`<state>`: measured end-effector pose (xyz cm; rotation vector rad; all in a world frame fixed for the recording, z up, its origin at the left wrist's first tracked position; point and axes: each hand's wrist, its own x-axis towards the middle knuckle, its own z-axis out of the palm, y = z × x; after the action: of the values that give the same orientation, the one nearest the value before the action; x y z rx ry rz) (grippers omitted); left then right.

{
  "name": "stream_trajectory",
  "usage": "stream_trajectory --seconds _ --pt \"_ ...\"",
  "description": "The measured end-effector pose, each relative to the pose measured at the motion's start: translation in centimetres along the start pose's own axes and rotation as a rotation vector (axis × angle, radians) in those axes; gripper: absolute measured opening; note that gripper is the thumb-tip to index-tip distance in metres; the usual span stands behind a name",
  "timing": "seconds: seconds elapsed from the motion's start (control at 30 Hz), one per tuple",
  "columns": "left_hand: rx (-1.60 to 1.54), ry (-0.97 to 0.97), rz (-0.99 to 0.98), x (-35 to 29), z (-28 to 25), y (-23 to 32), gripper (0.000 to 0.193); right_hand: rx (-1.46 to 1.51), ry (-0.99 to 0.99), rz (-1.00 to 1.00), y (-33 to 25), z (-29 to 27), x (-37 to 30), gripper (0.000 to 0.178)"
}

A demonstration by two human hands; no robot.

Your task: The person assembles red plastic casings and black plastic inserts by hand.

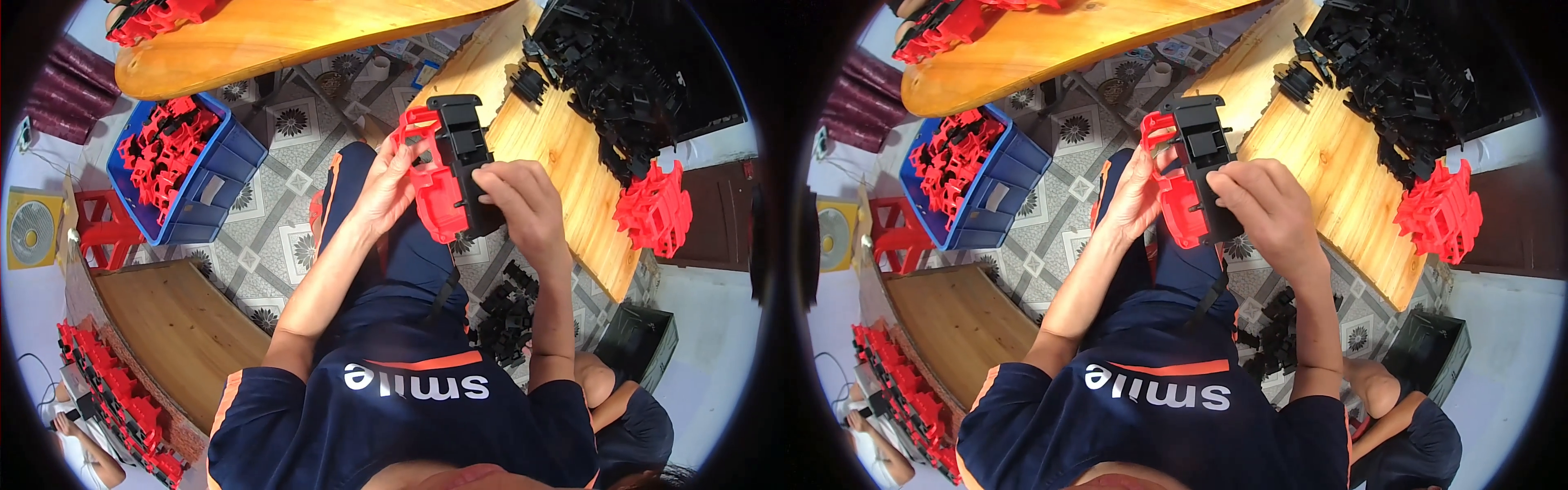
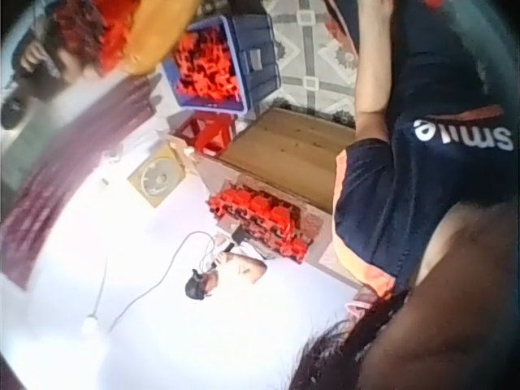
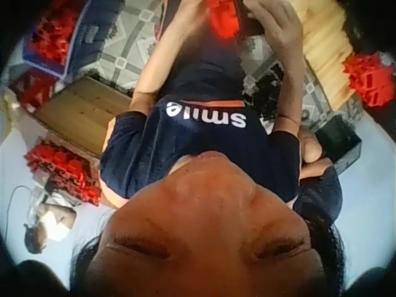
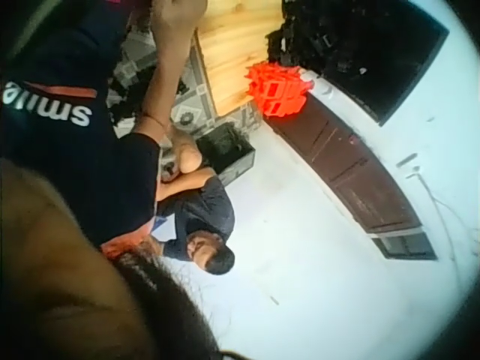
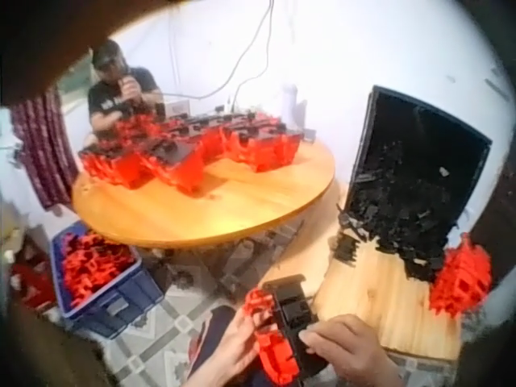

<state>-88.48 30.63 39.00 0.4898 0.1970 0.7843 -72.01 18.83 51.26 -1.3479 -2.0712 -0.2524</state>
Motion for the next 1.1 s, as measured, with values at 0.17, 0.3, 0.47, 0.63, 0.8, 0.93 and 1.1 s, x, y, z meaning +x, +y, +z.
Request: stream_trajectory --seconds 0.17,0.3,0.47,0.63,0.8,0.93,1.1 --pt "-0.005 0.014 0.002 -0.1 0.5 -0.1 0.059 -0.06 -0.035 -0.011 -1.2 0.7 0.0 0.041" --pt "0.028 0.008 0.0 -0.2 -0.1 -0.1 0.061 -0.093 -0.095 -0.053 -1.4 1.2 -0.1 0.033" --pt "-0.04 -0.02 0.014 -0.3 2.3 0.7 0.094 -0.113 -0.09 -0.043 -2.1 1.8 0.2 0.038" --pt "0.145 0.014 0.07 -0.7 3.3 0.9 0.094 0.082 0.075 0.038 0.2 3.4 -0.4 0.035" --pt "0.345 0.04 0.144 -1.3 4.3 0.4 0.086 0.802 0.175 0.809 0.6 6.3 1.1 0.037" --pt "0.603 0.119 0.333 -1.5 5.9 0.6 0.078 0.54 0.182 0.602 0.2 5.3 3.0 0.041" --pt "0.23 0.071 0.466 -0.9 10.4 6.2 0.065 1.001 0.006 0.506 -0.5 2.6 2.4 0.094"
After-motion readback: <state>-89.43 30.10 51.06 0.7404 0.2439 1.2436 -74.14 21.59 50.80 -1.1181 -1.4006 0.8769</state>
